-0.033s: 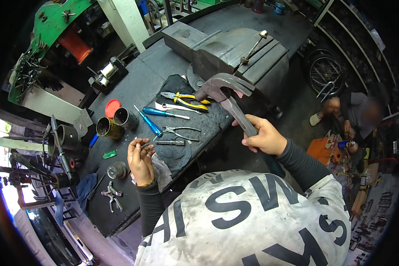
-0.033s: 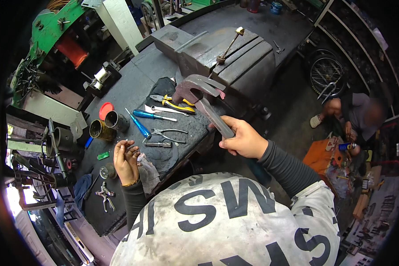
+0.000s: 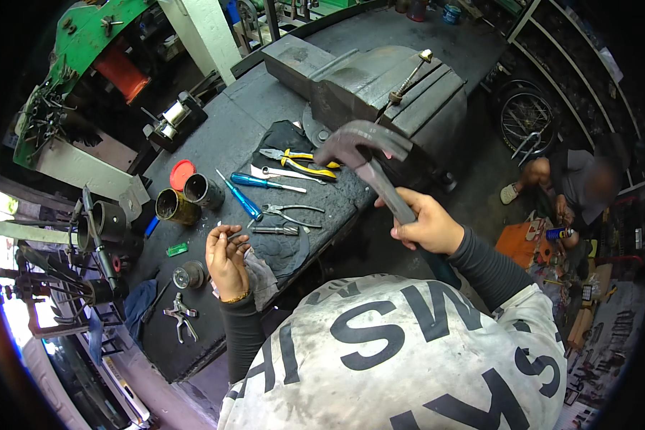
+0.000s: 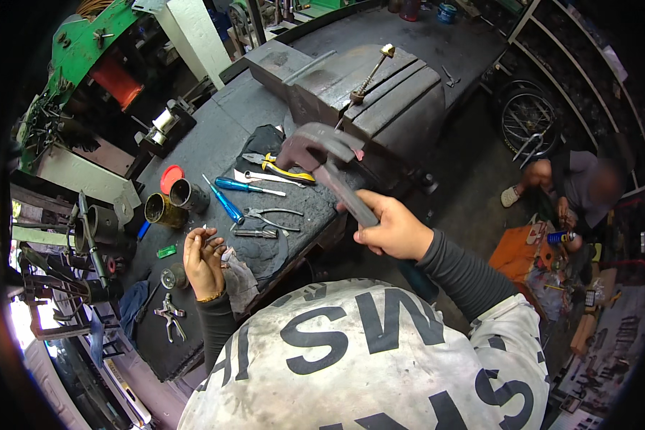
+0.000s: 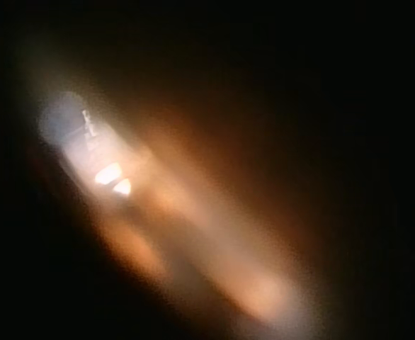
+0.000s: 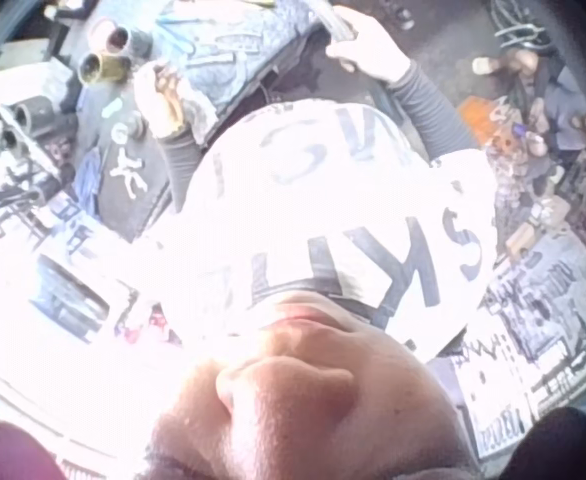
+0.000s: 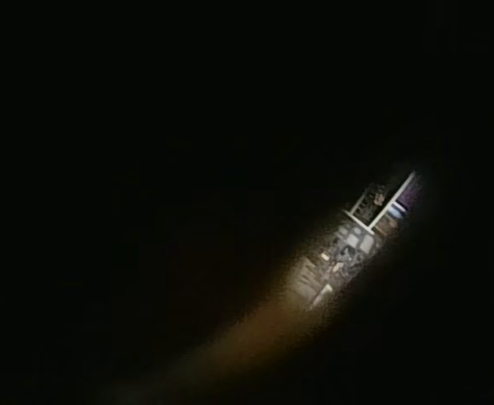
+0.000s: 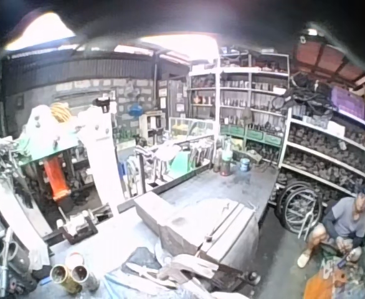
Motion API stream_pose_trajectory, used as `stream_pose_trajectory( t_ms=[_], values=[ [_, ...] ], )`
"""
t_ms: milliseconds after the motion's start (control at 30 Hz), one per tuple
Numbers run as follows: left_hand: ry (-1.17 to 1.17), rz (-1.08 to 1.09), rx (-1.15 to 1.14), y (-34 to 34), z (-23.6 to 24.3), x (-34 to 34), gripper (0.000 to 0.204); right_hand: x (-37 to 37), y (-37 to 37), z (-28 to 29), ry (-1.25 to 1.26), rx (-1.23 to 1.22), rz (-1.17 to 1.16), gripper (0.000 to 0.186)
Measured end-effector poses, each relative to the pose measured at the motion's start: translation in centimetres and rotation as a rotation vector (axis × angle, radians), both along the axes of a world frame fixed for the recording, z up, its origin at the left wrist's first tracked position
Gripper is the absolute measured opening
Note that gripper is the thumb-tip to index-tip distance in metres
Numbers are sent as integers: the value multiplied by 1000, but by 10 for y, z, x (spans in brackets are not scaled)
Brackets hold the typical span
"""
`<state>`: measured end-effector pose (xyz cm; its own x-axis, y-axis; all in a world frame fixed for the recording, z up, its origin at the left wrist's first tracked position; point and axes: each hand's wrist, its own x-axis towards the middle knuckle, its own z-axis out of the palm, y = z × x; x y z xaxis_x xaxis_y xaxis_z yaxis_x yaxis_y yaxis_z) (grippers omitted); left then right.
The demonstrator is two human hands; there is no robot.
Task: The person uses a hammer and punch to shape a small metal piece clamped in a vise, then applies lubricant from a spray can to the part. The person handles the metal piece and tools with both hands throughout the sequence.
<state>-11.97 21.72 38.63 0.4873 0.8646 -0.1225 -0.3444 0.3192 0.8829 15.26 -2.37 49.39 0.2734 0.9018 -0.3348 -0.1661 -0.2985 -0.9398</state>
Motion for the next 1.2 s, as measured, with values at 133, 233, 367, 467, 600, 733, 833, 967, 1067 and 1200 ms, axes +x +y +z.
stream_pose_trajectory(
  t_ms=[133, 233, 367, 467, 600, 733, 833, 967, 1067, 1200],
  values=[
    [15, 12, -18, -1, -3, -5, 19, -8, -12, -10, -573, 203, 282, 48],
    [2, 23, -6, 4, -1, -1, 19, -15, -12, -21, -573, 51, 377, 48],
    [-8, 18, 40, 12, 6, 7, 20, -20, -1, -66, -681, 51, 159, 47],
    [15, 34, 72, 15, 11, 7, 20, -19, 34, -87, -878, -12, 49, 46],
    [66, 97, 107, 13, 12, -6, 20, -19, 115, -121, -1021, 59, 30, 48],
    [101, 33, 186, 14, 21, 4, 20, -14, 182, -139, -1067, 54, -74, 39],
    [140, 6, 232, 9, 28, 8, 17, -20, 189, -133, -1171, 258, -185, 30],
    [210, -153, 434, 9, 45, 49, 17, -29, 121, -97, -742, 320, -68, 22],
    [54, -370, 690, 1, 78, 114, 18, -37, 50, -101, -520, 346, -125, 15],
    [109, -437, 725, -21, 104, 204, 20, -56, -29, -124, -70, 59, -454, 10]
  ],
)
